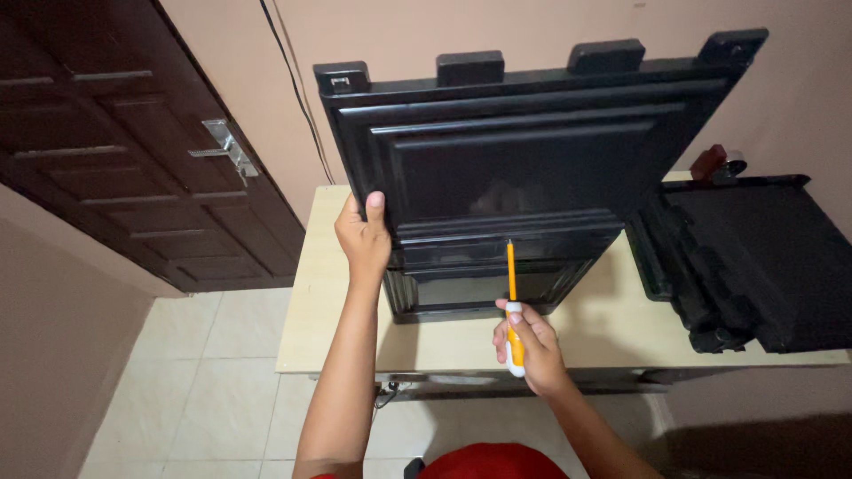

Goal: The person uses a yellow utility knife to pry apart a black plastic storage unit on a table. They remove the front panel, then a white foam insert, and finally separate the side panels, leaving the components disassembled on the table.

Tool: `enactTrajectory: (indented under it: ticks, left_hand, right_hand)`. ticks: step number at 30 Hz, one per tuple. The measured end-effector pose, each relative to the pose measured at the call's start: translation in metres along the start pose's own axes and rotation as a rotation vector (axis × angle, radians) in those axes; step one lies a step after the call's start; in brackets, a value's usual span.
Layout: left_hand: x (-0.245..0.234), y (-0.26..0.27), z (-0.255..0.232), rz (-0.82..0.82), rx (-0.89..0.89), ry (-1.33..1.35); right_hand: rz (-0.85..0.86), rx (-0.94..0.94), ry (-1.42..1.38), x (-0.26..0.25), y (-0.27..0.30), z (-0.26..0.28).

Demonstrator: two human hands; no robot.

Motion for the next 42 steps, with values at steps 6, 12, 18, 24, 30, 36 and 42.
enactTrajectory:
  ticks: [6,12,18,24,30,36,42]
  left_hand:
    - [-0.003,-0.004,0.002,0.012,0.018,-0.055]
    - [-0.004,-0.003,0.003,0.017,-0.008,-0.061]
    - [-0.004,-0.004,0.002,0.03,-0.004,-0.054]
    - [-0.004,-0.008,0.002,0.035,0.001,-0.064]
    - [-0.007,-0.009,0.0,0.047,0.012,-0.07]
    - [-0.006,-0.007,0.0,0.058,-0.006,-0.053]
    - [-0.008,-0.007,0.001,0.055,-0.041,-0.081]
  right_hand:
    - [0.06,0.175,0.067,0.038,0.021,0.013]
    - [0.117,0.197,0.123,0.075,0.009,0.026]
    - [0.15,0.193,0.072,0.088,-0.003,0.021]
    - [0.145,0.152,0.02,0.091,-0.016,-0.006]
    - [0.145,0.073,0.06,0.099,-0.016,-0.013]
    - [0.137,0.144,0.039,0.102,-0.015,-0.015]
    - [0.173,0.036,0.059,0.104,-0.027,-0.028]
Point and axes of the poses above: each hand's wrist, its own y-axis away from the middle knuckle, its own x-axis out of the palm, z = x × y, the point moved 5 cm from there along -y, towards the middle knuckle, and after that the axes turned 5 degrees about y, right-handed, at the moved point
